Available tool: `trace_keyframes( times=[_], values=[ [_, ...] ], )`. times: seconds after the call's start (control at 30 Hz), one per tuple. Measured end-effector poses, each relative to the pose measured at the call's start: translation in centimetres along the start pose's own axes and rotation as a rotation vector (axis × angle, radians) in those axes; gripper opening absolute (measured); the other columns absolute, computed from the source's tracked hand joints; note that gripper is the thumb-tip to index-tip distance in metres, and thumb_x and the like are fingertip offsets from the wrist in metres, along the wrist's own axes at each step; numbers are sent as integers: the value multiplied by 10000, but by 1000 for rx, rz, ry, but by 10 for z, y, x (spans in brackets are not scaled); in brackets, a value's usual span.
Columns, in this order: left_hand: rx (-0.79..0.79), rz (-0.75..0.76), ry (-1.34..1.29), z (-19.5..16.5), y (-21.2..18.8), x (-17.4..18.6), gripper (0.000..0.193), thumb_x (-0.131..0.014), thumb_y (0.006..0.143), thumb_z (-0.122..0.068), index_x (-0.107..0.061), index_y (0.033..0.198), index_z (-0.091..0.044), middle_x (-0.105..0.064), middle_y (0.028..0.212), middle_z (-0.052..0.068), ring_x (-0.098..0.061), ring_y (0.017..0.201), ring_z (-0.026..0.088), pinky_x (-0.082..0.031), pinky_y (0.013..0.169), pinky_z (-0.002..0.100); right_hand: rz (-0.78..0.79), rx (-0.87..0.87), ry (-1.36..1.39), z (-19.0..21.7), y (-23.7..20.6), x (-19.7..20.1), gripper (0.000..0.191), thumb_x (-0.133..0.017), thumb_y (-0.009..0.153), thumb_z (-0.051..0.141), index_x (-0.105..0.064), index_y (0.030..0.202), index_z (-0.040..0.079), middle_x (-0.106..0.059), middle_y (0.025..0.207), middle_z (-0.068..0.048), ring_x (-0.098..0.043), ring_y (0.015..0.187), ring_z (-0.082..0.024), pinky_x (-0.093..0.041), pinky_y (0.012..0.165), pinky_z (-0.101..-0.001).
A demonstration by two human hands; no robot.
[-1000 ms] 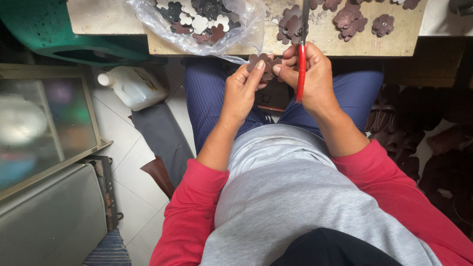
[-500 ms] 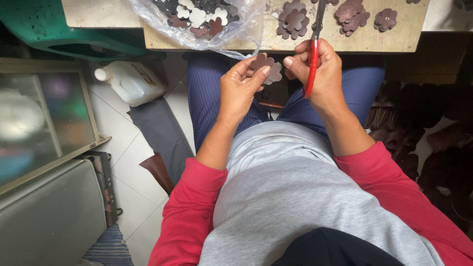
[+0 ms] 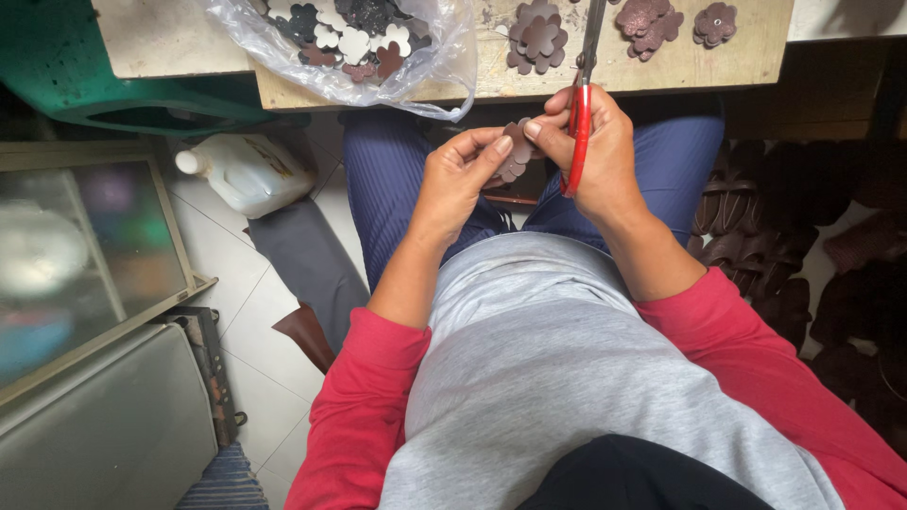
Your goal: The person sits cross-legged and uses red-handled scissors to trim the edges of small flower-shaped craft pieces. They pick pieces from a plastic bag, trim them, and place the finished pieces on a wooden board.
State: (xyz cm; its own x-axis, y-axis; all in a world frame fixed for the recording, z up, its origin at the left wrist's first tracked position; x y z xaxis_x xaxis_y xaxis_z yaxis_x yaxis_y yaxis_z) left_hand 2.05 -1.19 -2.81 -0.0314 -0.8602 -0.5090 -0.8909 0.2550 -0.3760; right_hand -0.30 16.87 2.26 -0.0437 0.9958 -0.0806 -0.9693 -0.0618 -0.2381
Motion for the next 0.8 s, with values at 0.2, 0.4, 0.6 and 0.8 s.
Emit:
trace_keyframes(
  times=[0.2, 0.4, 0.6, 0.8],
  values=[
    [107, 61, -279, 6, -2, 1, 260, -595, 1084, -282, -624, 1209, -56, -714, 1069, 37, -683, 992, 136, -595, 881, 304, 9, -29, 54, -5, -3, -2, 257, -743, 950, -16, -561, 1130, 9, -715, 951, -79, -700, 834, -111, -595, 765, -245],
    [52, -72, -44, 5, -4, -16, 263, -692, 955, -265, -691, 1172, -115, -718, 1006, -13, -671, 905, 64, -534, 737, 212, 40, 83, 42, -11, -6, -7, 289, -752, 974, -22, -547, 1174, 11, -703, 1019, -81, -695, 900, -97, -594, 820, -232],
    [-25, -214, 63, 14, 2, -13, 241, -796, 963, -243, -719, 1065, -39, -706, 896, 34, -553, 735, 67, -409, 605, 215, -52, -38, 3, -14, -10, -6, 281, -757, 961, 28, -546, 1146, 36, -699, 943, -56, -621, 719, -46, -513, 599, -187],
    [-50, -129, 6, 24, 7, -19, 231, -718, 994, -262, -707, 1138, -81, -699, 982, -8, -620, 873, 40, -498, 725, 200, -73, 9, 23, -13, -12, -7, 272, -745, 975, 39, -534, 1146, 51, -713, 935, -39, -626, 724, -47, -519, 617, -189]
  ],
)
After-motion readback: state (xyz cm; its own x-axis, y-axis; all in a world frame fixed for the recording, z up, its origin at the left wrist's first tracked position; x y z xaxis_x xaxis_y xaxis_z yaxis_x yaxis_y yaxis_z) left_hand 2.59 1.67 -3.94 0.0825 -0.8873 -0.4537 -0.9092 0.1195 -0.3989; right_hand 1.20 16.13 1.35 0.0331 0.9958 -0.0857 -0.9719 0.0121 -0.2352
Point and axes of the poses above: each hand's wrist, its own y-axis towards the middle knuckle, its own x-axis out of the back of the hand, z = x × y, the point moved 1 cm from there along y, towards the middle knuckle
